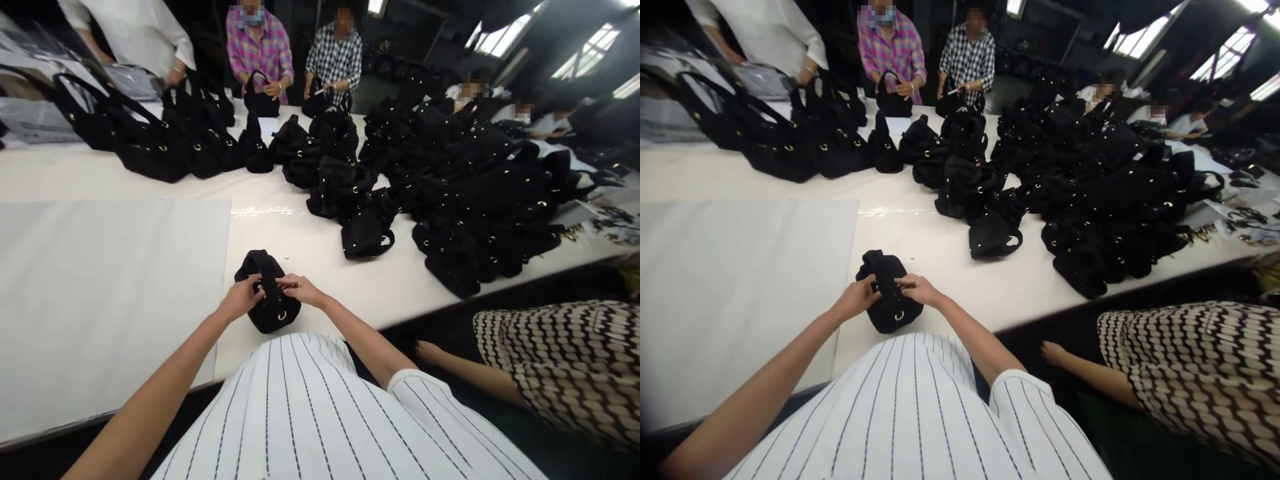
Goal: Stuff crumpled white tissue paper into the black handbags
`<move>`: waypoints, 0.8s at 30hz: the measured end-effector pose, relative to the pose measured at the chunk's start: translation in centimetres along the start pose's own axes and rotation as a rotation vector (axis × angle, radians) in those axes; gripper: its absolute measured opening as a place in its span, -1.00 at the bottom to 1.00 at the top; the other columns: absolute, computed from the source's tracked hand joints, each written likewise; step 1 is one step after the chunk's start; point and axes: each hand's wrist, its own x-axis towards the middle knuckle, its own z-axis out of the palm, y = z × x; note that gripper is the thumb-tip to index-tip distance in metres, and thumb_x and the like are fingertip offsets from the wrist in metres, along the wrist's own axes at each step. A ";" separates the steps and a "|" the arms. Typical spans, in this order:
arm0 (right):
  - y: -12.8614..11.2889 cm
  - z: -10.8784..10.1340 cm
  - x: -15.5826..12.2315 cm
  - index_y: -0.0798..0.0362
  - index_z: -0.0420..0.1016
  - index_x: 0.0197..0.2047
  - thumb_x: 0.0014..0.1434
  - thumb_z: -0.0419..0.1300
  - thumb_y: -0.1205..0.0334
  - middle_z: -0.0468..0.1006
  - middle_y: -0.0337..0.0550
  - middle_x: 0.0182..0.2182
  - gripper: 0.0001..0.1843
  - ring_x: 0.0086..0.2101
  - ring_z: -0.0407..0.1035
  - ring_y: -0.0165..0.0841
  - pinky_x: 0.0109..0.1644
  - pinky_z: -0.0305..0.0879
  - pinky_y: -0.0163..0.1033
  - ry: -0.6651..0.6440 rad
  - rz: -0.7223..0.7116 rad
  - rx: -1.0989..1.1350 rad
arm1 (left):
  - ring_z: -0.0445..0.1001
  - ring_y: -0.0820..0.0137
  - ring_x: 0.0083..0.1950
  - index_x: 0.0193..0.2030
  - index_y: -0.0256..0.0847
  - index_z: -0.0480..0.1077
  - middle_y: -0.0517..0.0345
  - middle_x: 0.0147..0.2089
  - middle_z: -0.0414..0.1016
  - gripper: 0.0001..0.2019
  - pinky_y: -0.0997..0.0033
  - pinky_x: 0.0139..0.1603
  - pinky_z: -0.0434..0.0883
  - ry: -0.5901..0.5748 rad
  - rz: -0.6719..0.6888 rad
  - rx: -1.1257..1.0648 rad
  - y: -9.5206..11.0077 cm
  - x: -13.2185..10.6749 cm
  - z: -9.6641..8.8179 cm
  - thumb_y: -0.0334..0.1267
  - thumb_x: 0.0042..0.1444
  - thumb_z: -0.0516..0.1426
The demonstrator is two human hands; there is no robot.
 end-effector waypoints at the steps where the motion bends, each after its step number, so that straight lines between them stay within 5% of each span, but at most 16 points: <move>1: 0.3 -0.4 -0.5 -0.01 0.54 0.02 0.01 0.18 0.39 0.44 -0.17 -0.09 -0.53 -0.09 0.37 -0.35 0.08 0.32 -0.22 0.032 0.029 0.022 | 0.45 0.29 -0.39 0.17 -0.25 0.29 0.18 -0.46 0.43 -0.49 0.42 -0.36 0.27 0.000 -0.012 0.025 0.1 0.2 -0.2 -0.16 0.06 0.11; 8: 4.2 -1.7 -6.3 0.17 0.40 0.19 -0.25 0.40 0.42 0.49 0.11 -0.04 -0.16 -0.04 0.38 -0.03 0.09 0.31 0.02 0.219 0.482 -0.121 | 0.53 0.15 -0.26 -0.24 -0.20 0.42 0.02 -0.33 0.55 -0.78 0.39 -0.34 0.29 0.188 -0.164 0.189 0.1 1.2 0.5 -0.16 0.04 0.07; 13: 6.0 0.1 -6.4 -0.15 0.16 0.33 -0.16 0.42 0.28 0.42 -0.10 0.07 -0.02 -0.10 0.40 -0.21 -0.12 0.43 -0.15 0.185 0.339 0.248 | 0.49 0.34 -0.48 -0.26 -0.18 0.40 0.20 -0.51 0.50 -0.78 0.46 -0.43 0.34 0.273 -0.309 -0.133 0.4 1.9 0.3 -0.13 0.06 0.05; 17: 7.0 0.2 -5.0 -0.02 0.13 0.34 -0.31 0.48 0.39 0.42 -0.05 0.03 0.13 -0.19 0.42 -0.27 -0.16 0.46 -0.18 0.337 0.269 0.482 | 0.43 0.35 -0.59 -0.39 -0.18 0.38 0.21 -0.62 0.43 -0.82 0.43 -0.51 0.33 0.124 -0.340 -0.081 1.7 1.7 -0.7 -0.11 0.04 0.10; 20: 7.1 -1.3 -3.9 0.09 0.20 0.32 -0.24 0.44 0.44 0.44 0.03 0.04 0.02 -0.19 0.45 -0.28 -0.07 0.45 -0.14 0.434 0.257 0.472 | 0.41 0.35 -0.63 -0.45 -0.22 0.34 0.12 -0.64 0.42 -0.77 0.42 -0.57 0.34 0.032 -0.488 -0.332 3.0 0.3 0.2 -0.11 0.06 0.13; 24: 5.6 -3.6 -1.5 0.10 0.40 0.18 0.09 0.21 0.40 0.52 -0.02 0.02 -0.46 -0.06 0.45 -0.29 0.12 0.35 -0.12 0.482 0.190 0.255 | 0.49 0.40 -0.51 -0.33 -0.31 0.34 -0.10 -0.43 0.55 -0.76 0.46 -0.45 0.43 -0.027 -0.611 -0.798 5.8 -3.2 2.2 -0.13 0.15 0.09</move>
